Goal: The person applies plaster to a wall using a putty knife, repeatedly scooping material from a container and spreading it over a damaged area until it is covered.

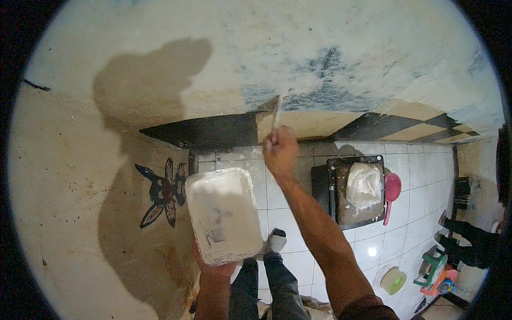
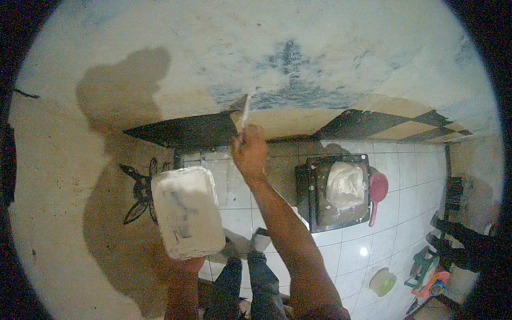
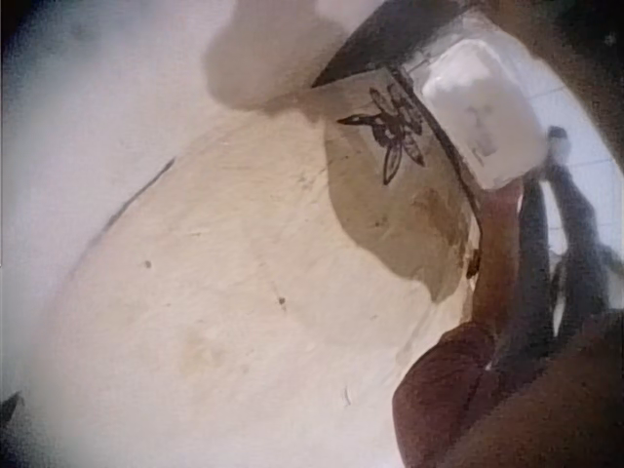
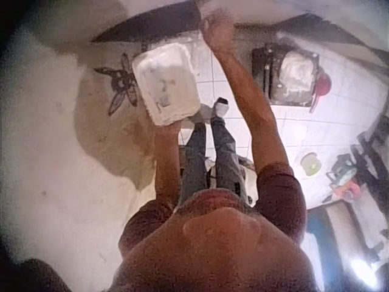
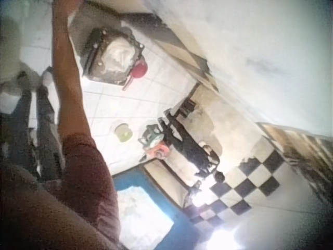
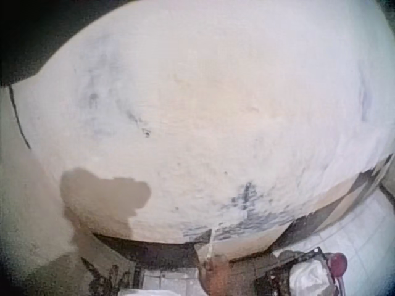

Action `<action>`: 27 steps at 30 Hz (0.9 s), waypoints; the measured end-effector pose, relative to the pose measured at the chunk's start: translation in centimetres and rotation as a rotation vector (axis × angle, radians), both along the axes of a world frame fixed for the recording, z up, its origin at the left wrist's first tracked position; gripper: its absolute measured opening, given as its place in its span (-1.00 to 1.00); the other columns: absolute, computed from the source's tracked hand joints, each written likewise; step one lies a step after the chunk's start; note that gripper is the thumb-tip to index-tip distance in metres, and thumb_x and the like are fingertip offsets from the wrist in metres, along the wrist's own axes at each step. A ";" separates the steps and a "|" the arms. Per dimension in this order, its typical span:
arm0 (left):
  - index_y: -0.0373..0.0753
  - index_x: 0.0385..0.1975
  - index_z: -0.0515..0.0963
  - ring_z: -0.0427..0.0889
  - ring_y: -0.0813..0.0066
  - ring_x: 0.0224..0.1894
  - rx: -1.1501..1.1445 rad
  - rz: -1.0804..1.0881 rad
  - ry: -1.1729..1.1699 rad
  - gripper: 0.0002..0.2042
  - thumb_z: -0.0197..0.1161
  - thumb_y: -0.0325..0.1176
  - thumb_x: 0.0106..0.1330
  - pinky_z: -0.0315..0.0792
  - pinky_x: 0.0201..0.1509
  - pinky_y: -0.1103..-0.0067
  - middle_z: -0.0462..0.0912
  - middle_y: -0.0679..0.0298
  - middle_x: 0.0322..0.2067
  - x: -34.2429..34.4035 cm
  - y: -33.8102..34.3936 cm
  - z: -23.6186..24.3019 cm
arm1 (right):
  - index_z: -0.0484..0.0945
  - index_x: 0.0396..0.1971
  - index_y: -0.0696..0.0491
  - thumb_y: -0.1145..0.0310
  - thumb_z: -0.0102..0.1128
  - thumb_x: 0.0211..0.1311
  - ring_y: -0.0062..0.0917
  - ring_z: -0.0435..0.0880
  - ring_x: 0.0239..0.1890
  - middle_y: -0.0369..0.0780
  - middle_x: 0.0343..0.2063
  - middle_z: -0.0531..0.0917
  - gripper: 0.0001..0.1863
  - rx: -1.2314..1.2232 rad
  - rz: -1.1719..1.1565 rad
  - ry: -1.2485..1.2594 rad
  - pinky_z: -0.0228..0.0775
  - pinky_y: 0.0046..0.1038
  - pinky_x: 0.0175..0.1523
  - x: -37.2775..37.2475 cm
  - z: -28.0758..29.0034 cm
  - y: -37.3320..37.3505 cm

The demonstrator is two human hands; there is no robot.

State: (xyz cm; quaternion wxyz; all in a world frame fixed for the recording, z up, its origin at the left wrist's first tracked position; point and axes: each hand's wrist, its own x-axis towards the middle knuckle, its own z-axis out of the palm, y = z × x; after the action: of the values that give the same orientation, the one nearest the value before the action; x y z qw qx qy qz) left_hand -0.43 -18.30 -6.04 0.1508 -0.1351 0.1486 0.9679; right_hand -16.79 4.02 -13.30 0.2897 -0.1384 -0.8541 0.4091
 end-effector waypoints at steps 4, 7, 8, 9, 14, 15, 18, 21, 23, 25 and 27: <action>-0.11 0.29 0.21 0.23 0.13 0.30 -0.039 -0.004 0.008 -0.35 0.09 0.07 0.24 0.18 0.30 0.06 0.26 0.19 0.27 -0.5 0.7 1.1 | 0.42 -0.50 0.15 0.54 0.16 -0.09 -0.18 0.50 -0.35 -0.09 -0.46 0.50 -0.88 -0.046 -0.287 0.013 0.35 -0.28 -0.22 2.4 -0.4 5.7; -0.10 0.29 0.21 0.23 0.14 0.30 -0.035 -0.006 -0.008 -0.34 0.10 0.08 0.24 0.17 0.31 0.06 0.26 0.20 0.28 -0.4 0.9 1.6 | 0.47 -0.44 0.13 0.50 0.19 -0.07 -0.15 0.54 -0.31 -0.06 -0.41 0.54 -0.85 -0.071 -0.392 -0.023 0.37 -0.24 -0.18 -1.1 1.7 7.4; -0.10 0.29 0.21 0.23 0.14 0.30 -0.072 0.006 0.009 -0.34 0.10 0.08 0.23 0.17 0.31 0.05 0.26 0.20 0.28 -0.4 1.4 1.5 | 0.49 -0.40 0.13 0.47 0.21 -0.07 -0.14 0.54 -0.27 -0.06 -0.37 0.55 -0.82 0.079 -0.283 -0.070 0.37 -0.22 -0.15 -3.0 1.5 7.6; -0.10 0.29 0.21 0.23 0.14 0.30 -0.108 0.011 0.028 -0.34 0.11 0.08 0.23 0.17 0.31 0.05 0.26 0.20 0.28 -0.4 1.9 1.3 | 0.51 -0.36 0.12 0.44 0.23 -0.07 -0.13 0.54 -0.24 -0.05 -0.34 0.56 -0.79 0.227 -0.181 -0.119 0.37 -0.20 -0.11 -4.5 0.7 6.9; -0.10 0.28 0.22 0.25 0.12 0.29 -0.083 -0.012 0.083 -0.36 0.09 0.07 0.24 0.17 0.30 0.04 0.28 0.19 0.26 -0.3 1.8 0.4 | 0.50 -0.21 0.06 0.32 0.22 0.02 -0.15 0.55 -0.16 -0.06 -0.22 0.54 -0.70 0.284 0.328 -0.096 0.40 -0.16 -0.04 -0.1 -0.6 -5.1; -0.10 0.28 0.23 0.26 0.12 0.29 -0.066 -0.014 0.063 -0.36 0.09 0.07 0.24 0.17 0.30 0.05 0.29 0.19 0.26 -0.1 1.3 0.5 | 0.53 -0.26 0.07 0.30 0.22 0.04 -0.15 0.56 -0.17 -0.04 -0.24 0.56 -0.74 0.130 0.319 -0.117 0.42 -0.20 -0.06 1.5 -0.7 -4.5; -0.11 0.27 0.24 0.29 0.12 0.27 -0.026 -0.033 0.019 -0.36 0.10 0.07 0.24 0.20 0.29 0.07 0.31 0.17 0.24 -0.5 0.9 1.3 | 0.58 -0.32 0.13 0.41 0.22 0.05 -0.27 0.62 -0.22 -0.08 -0.28 0.63 -0.81 0.144 0.166 -0.172 0.46 -0.45 -0.14 6.5 -2.3 1.9; -0.12 0.26 0.25 0.30 0.12 0.26 -0.070 0.032 -0.040 -0.37 0.11 0.05 0.24 0.23 0.28 0.09 0.31 0.15 0.24 -1.2 1.1 1.7 | 0.53 -0.43 0.18 0.46 0.10 0.12 -0.42 0.62 -0.34 -0.13 -0.42 0.64 -0.90 0.117 -0.229 0.031 0.42 -0.45 -0.21 7.4 -0.6 12.2; -0.12 0.26 0.25 0.30 0.13 0.26 -0.082 0.035 -0.029 -0.38 0.10 0.03 0.25 0.24 0.28 0.10 0.31 0.15 0.24 -1.7 1.1 1.2 | 0.49 -0.48 0.19 0.39 0.09 0.12 -0.32 0.59 -0.44 -0.12 -0.52 0.60 -0.84 0.135 -0.446 -0.010 0.41 -0.36 -0.25 7.5 -0.7 18.7; -0.12 0.26 0.25 0.30 0.13 0.26 -0.063 0.011 0.041 -0.39 0.10 0.02 0.25 0.23 0.28 0.10 0.31 0.17 0.24 -1.7 0.2 1.0 | 0.47 -0.49 0.19 0.36 0.10 0.11 -0.29 0.56 -0.49 -0.12 -0.57 0.57 -0.83 0.219 -0.532 -0.026 0.40 -0.33 -0.27 6.0 0.5 21.6; -0.11 0.26 0.25 0.30 0.14 0.26 -0.043 0.001 0.070 -0.39 0.10 0.02 0.25 0.22 0.29 0.11 0.31 0.19 0.24 -1.8 -0.8 1.0 | 0.47 -0.47 0.18 0.35 0.12 0.10 -0.28 0.55 -0.51 -0.12 -0.60 0.55 -0.82 0.187 -0.478 0.029 0.40 -0.32 -0.29 3.9 0.3 22.9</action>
State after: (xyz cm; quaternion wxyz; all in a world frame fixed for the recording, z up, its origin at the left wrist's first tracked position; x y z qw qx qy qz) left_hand -2.22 -19.06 -5.07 0.1421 -0.1046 0.1746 0.9687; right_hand -12.87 26.92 -12.99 0.4020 -0.3031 -0.8271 0.2500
